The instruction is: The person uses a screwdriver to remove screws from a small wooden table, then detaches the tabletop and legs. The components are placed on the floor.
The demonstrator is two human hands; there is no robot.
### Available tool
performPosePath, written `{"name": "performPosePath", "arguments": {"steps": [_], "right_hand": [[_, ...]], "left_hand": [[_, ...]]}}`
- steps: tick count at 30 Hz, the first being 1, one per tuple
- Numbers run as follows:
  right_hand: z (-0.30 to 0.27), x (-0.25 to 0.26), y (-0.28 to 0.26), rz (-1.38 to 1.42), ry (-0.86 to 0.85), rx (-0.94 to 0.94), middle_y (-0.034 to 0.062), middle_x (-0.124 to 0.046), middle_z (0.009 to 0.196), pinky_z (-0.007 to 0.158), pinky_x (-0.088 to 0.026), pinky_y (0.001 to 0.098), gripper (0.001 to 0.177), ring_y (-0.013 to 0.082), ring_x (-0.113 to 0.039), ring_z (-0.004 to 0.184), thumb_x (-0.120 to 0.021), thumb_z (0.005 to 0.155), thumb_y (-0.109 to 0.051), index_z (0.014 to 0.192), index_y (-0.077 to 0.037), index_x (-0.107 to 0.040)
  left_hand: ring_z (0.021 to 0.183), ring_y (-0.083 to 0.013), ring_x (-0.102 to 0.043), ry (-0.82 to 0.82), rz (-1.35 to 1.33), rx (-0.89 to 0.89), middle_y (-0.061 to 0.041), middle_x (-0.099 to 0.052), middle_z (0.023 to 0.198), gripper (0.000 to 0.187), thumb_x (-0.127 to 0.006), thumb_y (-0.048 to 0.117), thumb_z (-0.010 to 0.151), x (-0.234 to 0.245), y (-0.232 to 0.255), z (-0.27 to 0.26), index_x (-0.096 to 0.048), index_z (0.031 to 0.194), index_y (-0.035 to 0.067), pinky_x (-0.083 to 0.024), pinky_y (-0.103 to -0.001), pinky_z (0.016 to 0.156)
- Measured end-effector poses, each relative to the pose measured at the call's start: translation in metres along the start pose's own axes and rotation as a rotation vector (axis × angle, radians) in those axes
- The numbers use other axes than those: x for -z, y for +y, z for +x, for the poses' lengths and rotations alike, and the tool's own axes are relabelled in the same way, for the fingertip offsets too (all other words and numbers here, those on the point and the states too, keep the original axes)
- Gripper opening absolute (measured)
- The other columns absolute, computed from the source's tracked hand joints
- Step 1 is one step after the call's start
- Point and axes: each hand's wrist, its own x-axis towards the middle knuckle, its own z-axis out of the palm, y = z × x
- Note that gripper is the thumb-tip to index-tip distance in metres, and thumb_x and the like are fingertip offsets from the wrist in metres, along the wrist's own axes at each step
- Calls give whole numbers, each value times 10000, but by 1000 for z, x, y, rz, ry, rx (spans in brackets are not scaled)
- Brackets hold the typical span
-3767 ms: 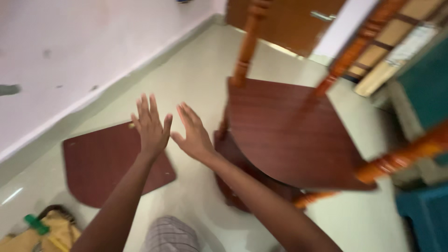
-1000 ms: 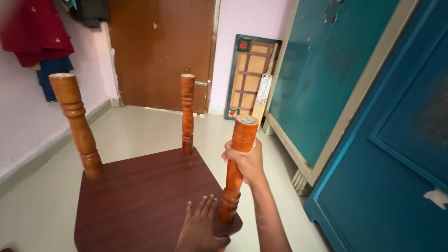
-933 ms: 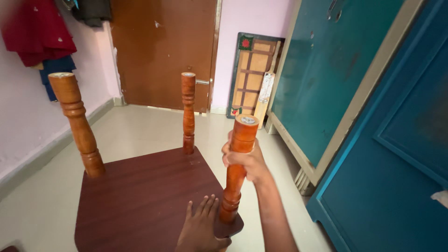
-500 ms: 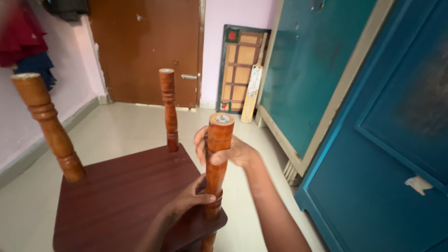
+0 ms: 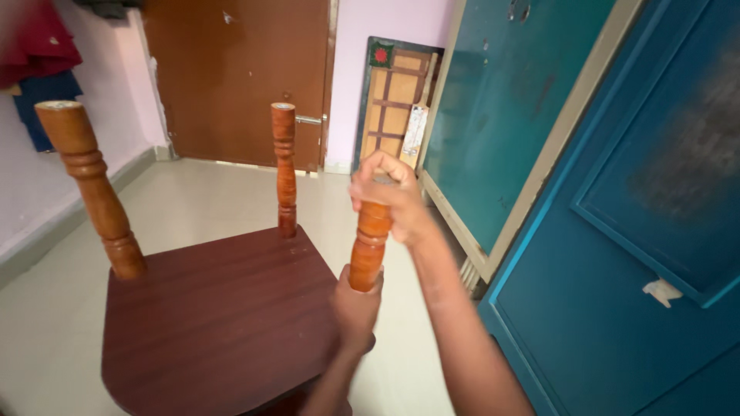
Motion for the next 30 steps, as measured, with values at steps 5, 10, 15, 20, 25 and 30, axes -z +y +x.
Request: {"name": "performPosePath", "arguments": {"steps": [5,10,15,20,25,30], "right_hand": [[42,36,23,778,-889,-166,36,-594,781,687,-550,362,260,205,-650,704,-746,791,-10,956,-77,-557],[38,34,3,516,-778,-267,64,-641,902,831,-574,380,379,225,-681,855,-815,834,-146,1130,-32,-608],[44,6,-100,-1067,-548,-579,116,-730,1055,856,-585,356,570,210,-716,972,-693,919,-510,1211,-21,-699],[42,-47,-114,-1928,-616,-632,135,-705,1040,864,-551,445,764,300,-675,943,-700,926,-569,1488,-126,-432],[58,-15,-119,-1240,-1029,-315,154,-679,1141,861,-603,455,608,314,-688,1051,-737,750,-251,1336,-162,-600],[70,-19,-129,-1134,-894,-350,161,-691,1211,920,-565,451,368,304,-670,1110,-635,1005,-254,1343,-108,-659]], "left_hand": [[1014,-240,-555,-176,-21,-75,-92,-648,1092,614,-857,367,776,12,3,0,-613,1224,25,-437,-412,867],[1181,-117,-587,-1083,-176,79,22,-656,1218,640,-712,379,873,83,1,84,-490,1417,126,-442,-315,1047],[1098,-186,-620,-941,-131,-151,-61,-645,1138,555,-774,320,863,72,14,74,-531,1270,32,-517,-351,972],[1106,-229,-677,-530,178,-57,-118,-637,1161,699,-861,360,739,53,14,46,-458,1216,47,-563,-387,948],[1391,-240,-479,-964,-217,67,-119,-480,1458,836,-731,415,856,84,-30,62,-315,1500,83,-434,-403,1125],[1445,-248,-474,-1067,-37,19,-128,-547,1499,777,-696,397,897,104,-65,49,-369,1531,89,-369,-364,1177]]}}
